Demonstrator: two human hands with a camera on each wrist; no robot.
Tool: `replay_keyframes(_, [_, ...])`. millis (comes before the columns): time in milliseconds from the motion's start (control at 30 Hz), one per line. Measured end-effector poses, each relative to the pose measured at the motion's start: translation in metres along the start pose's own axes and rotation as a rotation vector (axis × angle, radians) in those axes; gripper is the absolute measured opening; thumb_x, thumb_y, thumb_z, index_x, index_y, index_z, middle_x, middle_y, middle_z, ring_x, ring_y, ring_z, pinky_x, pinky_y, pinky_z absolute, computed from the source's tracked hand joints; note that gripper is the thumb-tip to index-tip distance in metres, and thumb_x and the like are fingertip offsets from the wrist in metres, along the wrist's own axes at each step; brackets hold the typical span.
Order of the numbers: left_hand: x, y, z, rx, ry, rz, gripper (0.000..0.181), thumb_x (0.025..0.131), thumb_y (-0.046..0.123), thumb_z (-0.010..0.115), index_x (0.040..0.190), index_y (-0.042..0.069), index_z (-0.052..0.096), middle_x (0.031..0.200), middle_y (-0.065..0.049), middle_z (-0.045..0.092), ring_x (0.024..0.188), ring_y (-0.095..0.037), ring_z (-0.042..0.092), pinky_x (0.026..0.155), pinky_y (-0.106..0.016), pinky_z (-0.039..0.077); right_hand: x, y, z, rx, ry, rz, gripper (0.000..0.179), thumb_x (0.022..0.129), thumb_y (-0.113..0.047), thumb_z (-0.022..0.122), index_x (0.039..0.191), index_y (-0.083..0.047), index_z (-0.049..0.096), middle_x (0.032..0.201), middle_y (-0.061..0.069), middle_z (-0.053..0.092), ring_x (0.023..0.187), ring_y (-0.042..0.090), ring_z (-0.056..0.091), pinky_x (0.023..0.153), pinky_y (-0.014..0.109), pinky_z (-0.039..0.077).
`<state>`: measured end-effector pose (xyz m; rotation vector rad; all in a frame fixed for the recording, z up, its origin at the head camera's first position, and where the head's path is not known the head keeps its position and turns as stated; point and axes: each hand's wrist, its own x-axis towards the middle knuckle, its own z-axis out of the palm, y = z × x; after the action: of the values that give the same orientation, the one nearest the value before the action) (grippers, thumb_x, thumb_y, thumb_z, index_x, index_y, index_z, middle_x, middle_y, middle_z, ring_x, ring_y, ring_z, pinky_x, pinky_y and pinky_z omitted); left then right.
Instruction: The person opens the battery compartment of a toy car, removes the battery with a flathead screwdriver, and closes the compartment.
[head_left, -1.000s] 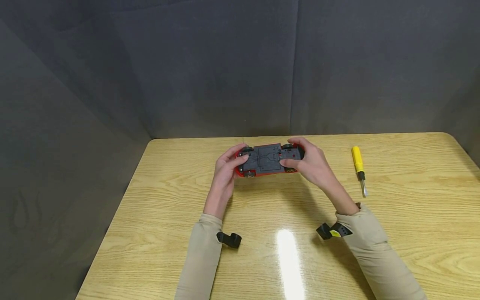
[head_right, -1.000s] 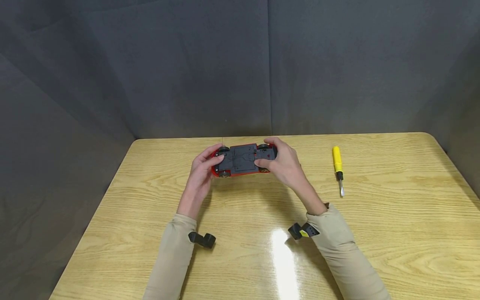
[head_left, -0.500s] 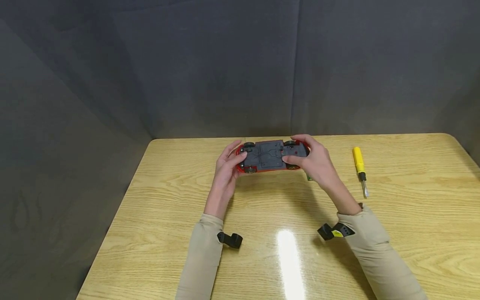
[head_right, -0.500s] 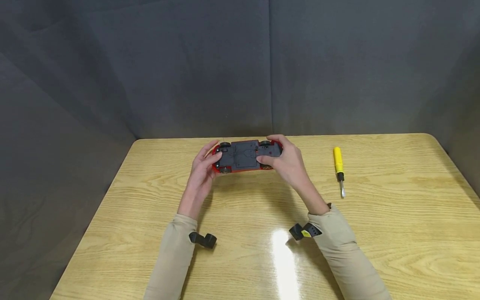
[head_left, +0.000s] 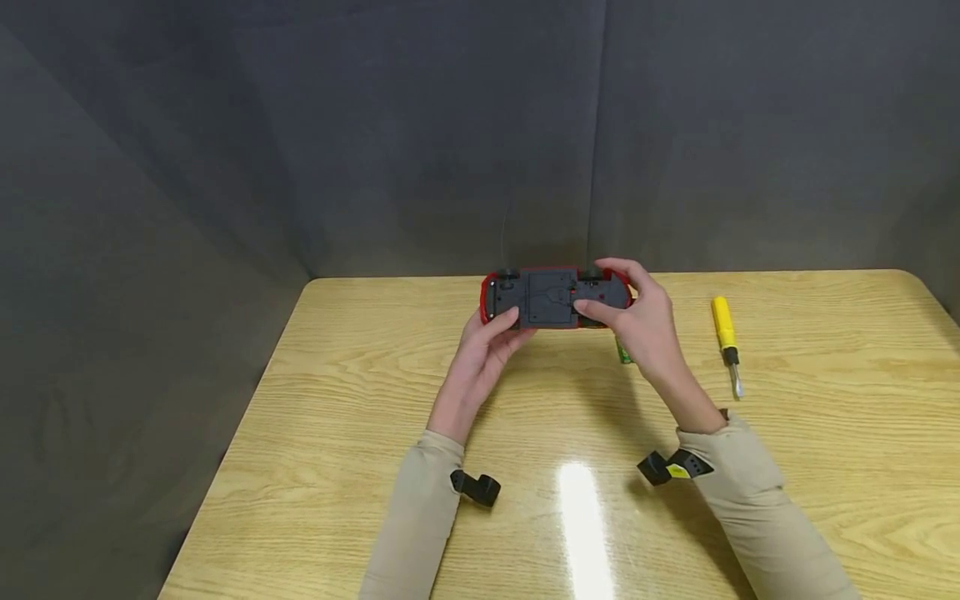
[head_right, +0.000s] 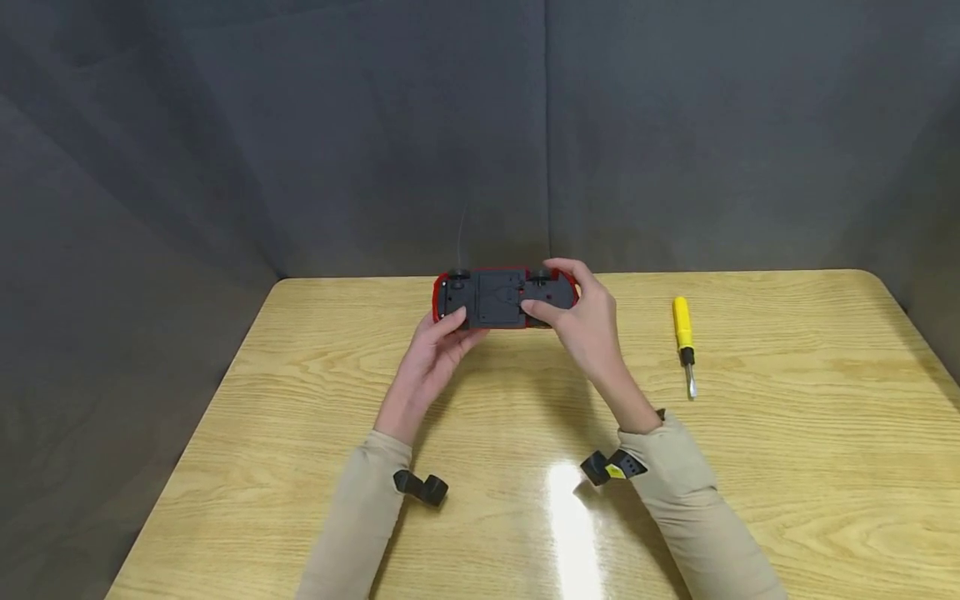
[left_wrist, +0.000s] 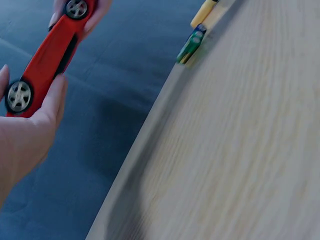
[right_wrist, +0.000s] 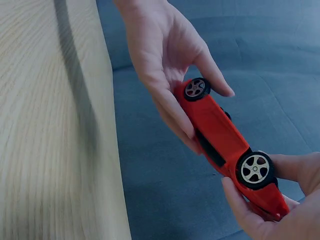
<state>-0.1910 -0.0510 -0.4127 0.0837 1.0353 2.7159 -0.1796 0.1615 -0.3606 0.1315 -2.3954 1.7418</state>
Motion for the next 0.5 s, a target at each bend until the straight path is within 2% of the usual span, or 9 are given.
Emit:
replay_keyframes(133, [0.000, -0.012, 0.007, -0.069, 0.045, 0.016, 0.052, 0.104, -0.006, 0.049, 0.154, 0.001, 0.040, 0.126, -0.010, 0.061, 0.104, -0.017, 0.071, 0.094, -0.033, 0.057, -0.001, 0.000, 0.003, 0.016, 0.034, -0.024, 0.054, 0.090, -0.008, 0.080, 0.140, -0.005, 0.060, 0.133, 0.017, 0.058, 0.094, 0.022, 0.064, 0.070, 0.017, 0.055])
replay_keyframes(267, [-0.001, -0.019, 0.011, -0.094, 0.055, 0.023, 0.054, 0.103, -0.010, 0.049, 0.154, 0.003, 0.041, 0.128, -0.011, 0.061, 0.107, -0.019, 0.071, 0.099, -0.037, 0.055, -0.001, 0.001, 0.006, -0.006, 0.042, -0.031, 0.054, 0.090, -0.009, 0.081, 0.139, -0.005, 0.060, 0.132, 0.017, 0.059, 0.094, 0.025, 0.066, 0.069, 0.016, 0.054])
replay_keyframes(400, [-0.001, -0.021, 0.013, -0.050, 0.100, 0.051, 0.052, 0.100, -0.012, 0.053, 0.150, 0.002, 0.046, 0.121, -0.011, 0.063, 0.099, -0.019, 0.072, 0.094, -0.037, 0.057, -0.001, 0.003, 0.007, -0.055, 0.022, -0.033, 0.053, 0.091, -0.010, 0.080, 0.140, -0.003, 0.059, 0.131, 0.019, 0.060, 0.100, 0.030, 0.064, 0.070, 0.015, 0.051])
replay_keyframes(500, [-0.001, -0.020, 0.012, 0.007, 0.132, 0.066, 0.051, 0.098, -0.012, 0.057, 0.147, 0.002, 0.049, 0.120, -0.012, 0.065, 0.096, -0.019, 0.073, 0.092, -0.037, 0.058, -0.001, 0.004, 0.006, -0.128, 0.014, -0.055, 0.050, 0.093, -0.010, 0.078, 0.138, -0.001, 0.059, 0.129, 0.021, 0.062, 0.103, 0.034, 0.062, 0.074, 0.022, 0.052])
